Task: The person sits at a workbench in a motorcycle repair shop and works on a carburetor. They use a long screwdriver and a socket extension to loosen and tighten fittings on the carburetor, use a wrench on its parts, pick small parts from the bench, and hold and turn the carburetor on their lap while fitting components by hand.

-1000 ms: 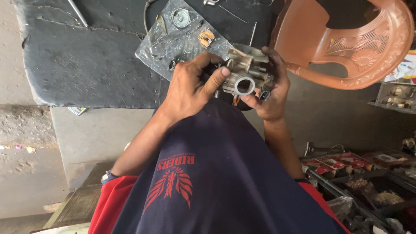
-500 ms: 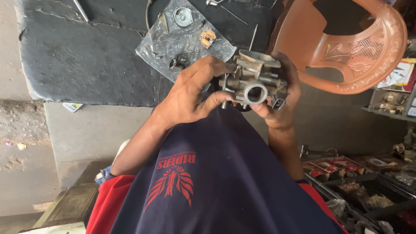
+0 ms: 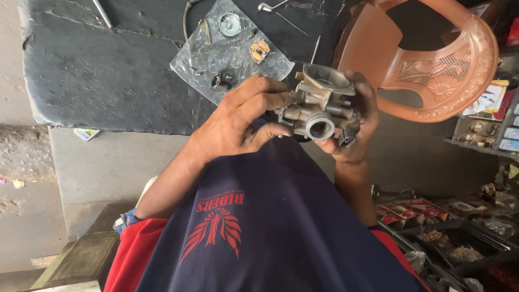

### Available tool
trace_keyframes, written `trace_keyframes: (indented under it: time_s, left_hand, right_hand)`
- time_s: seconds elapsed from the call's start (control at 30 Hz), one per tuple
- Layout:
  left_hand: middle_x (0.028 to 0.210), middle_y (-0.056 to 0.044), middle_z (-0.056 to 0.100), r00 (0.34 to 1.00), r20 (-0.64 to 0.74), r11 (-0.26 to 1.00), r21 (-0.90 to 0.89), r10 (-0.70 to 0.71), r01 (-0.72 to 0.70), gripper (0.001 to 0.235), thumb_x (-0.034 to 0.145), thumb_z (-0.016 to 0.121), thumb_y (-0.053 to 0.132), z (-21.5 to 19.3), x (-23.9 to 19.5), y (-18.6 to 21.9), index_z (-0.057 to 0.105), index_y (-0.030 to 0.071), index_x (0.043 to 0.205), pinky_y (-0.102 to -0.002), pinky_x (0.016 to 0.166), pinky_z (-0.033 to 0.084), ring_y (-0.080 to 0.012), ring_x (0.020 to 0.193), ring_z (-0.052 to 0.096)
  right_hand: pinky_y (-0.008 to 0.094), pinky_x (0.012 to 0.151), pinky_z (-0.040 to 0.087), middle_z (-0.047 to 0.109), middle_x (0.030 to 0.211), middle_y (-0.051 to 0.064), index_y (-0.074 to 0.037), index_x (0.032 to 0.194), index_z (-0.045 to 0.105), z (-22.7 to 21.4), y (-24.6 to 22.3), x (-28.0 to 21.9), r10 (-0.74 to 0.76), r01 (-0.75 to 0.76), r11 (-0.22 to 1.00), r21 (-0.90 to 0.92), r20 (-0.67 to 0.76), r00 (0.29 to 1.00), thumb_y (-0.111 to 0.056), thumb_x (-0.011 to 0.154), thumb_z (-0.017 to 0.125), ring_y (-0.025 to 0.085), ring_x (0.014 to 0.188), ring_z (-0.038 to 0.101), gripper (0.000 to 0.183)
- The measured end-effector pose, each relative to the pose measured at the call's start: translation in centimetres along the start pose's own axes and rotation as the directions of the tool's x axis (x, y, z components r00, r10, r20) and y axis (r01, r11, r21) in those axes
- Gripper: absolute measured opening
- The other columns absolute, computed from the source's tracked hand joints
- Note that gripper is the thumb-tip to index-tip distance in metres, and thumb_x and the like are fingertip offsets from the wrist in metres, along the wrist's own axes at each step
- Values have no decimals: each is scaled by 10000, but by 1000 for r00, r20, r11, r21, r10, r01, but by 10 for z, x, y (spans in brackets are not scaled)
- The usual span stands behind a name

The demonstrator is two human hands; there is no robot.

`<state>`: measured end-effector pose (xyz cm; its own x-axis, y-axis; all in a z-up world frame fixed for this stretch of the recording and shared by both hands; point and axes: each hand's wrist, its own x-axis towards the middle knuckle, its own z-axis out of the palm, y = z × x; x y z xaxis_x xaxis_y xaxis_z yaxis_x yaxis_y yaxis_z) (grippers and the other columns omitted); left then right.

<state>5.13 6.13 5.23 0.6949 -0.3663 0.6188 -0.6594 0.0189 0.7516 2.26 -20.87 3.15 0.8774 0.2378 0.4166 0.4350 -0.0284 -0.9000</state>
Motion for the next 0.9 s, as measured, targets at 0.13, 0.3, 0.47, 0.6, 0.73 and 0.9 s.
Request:
trace_keyframes:
  time_s: [0.13,0.3,0.47,0.6,0.73,0.9]
  left_hand:
    - [1219,-153,627,1000,3,1000,-10,12,-12,515,961,820,291,-1,1,0,590,-1,1317,-383,883,561,-314,1067,657]
    - [1220,-154,628,999,15,999,-17,43,-43,491,959,833,279,-5,0,5,590,5,1286,-379,876,558,-312,1047,655]
    - [1246,-168,625,995,38,995,-29,93,-92,477,969,840,265,-13,-1,18,593,7,1285,-380,847,564,-319,1010,658]
    - [1248,-173,628,993,22,992,-42,116,-115,472,971,839,267,-13,0,15,595,8,1282,-379,834,565,-318,996,660]
    - [1221,-175,636,995,-9,991,-84,104,-104,482,960,843,282,-9,-3,12,595,5,1267,-383,838,564,-311,991,664]
    - [1194,-171,644,997,-31,990,-116,72,-75,494,939,842,301,-7,-8,12,595,5,1247,-385,849,567,-305,1002,674]
  right_hand:
    - [369,1147,537,444,1543,77,-166,1612,363,2,2,1,-32,32,999,11,11,999,-418,858,838,234,1387,550,926]
    - [389,1099,591,495,1499,103,-150,1580,386,19,-17,17,-16,9,984,177,36,999,-371,856,848,278,1359,600,887]
    - [395,1081,600,530,1457,142,-118,1563,417,27,-45,3,70,-62,973,220,-29,997,-373,849,868,288,1314,633,883]
    - [407,1113,580,480,1499,130,-114,1557,364,24,-52,6,20,-20,1000,5,-83,996,-475,878,816,299,1362,602,892]
    - [396,1110,545,492,1511,121,-97,1576,372,19,-53,2,28,-36,992,-118,-69,997,-582,856,794,281,1330,588,965]
    - [428,1104,586,537,1466,161,-45,1526,410,29,-69,11,171,-182,975,-125,-94,981,-589,822,821,317,1292,636,980]
